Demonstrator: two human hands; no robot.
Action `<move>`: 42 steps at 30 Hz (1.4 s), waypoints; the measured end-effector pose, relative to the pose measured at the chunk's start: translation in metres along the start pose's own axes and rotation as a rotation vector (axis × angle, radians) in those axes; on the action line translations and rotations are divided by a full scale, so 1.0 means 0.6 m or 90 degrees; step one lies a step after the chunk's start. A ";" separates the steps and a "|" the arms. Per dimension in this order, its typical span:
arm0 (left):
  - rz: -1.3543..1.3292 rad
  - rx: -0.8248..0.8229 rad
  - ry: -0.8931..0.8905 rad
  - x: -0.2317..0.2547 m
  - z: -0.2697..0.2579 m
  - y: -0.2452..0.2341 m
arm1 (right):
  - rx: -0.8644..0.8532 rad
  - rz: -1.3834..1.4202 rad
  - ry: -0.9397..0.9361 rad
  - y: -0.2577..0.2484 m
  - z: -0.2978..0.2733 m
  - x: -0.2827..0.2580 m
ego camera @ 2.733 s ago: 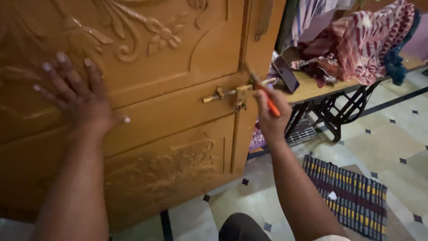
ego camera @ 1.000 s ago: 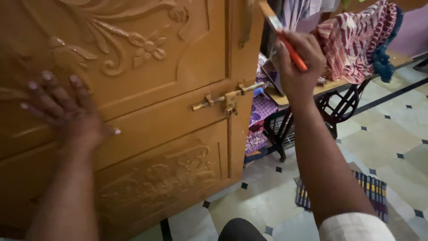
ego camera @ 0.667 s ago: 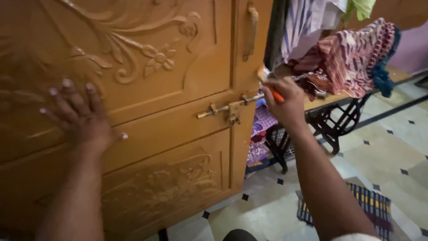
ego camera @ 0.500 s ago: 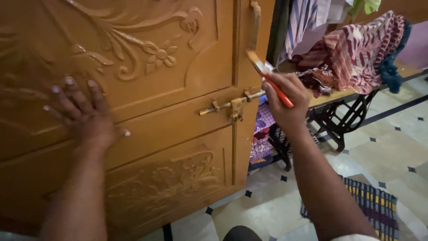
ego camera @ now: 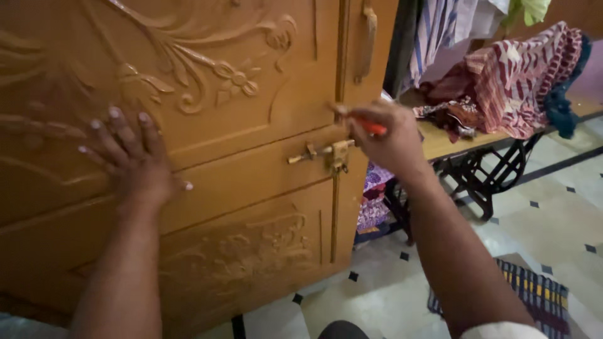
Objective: The person paints the surface of a yellow wooden cabinet using a small paintbrush. They apply paint to the carved floral patterns and the flat panels, moving the brush in short strokes to cover the details and the area around the latch.
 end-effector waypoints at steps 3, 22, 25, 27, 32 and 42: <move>0.000 0.010 0.003 0.002 0.002 -0.008 | 0.134 0.053 -0.088 -0.042 0.055 -0.016; 0.034 -0.005 0.006 0.001 -0.013 -0.018 | 0.146 -0.014 -0.128 -0.090 0.134 -0.056; 0.025 -0.007 0.005 0.002 -0.006 -0.017 | 0.240 -0.026 -0.275 -0.106 0.166 -0.104; 0.023 0.005 0.003 0.003 -0.006 -0.018 | 0.254 -0.042 -0.293 -0.106 0.170 -0.103; 0.005 -0.006 -0.003 -0.006 -0.011 -0.018 | 0.138 -0.087 -0.107 -0.052 0.160 -0.039; -0.001 -0.029 -0.016 -0.001 -0.014 -0.033 | 0.189 -0.167 -0.333 -0.125 0.213 -0.114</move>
Point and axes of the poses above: each hand's wrist, its own z-axis towards the middle knuckle, its own y-axis out of the palm, x = y × z, the point moved 9 cm from there along z, towards the middle knuckle, and after that the axes turned 1 degree about -y, right-handed, at the moved point
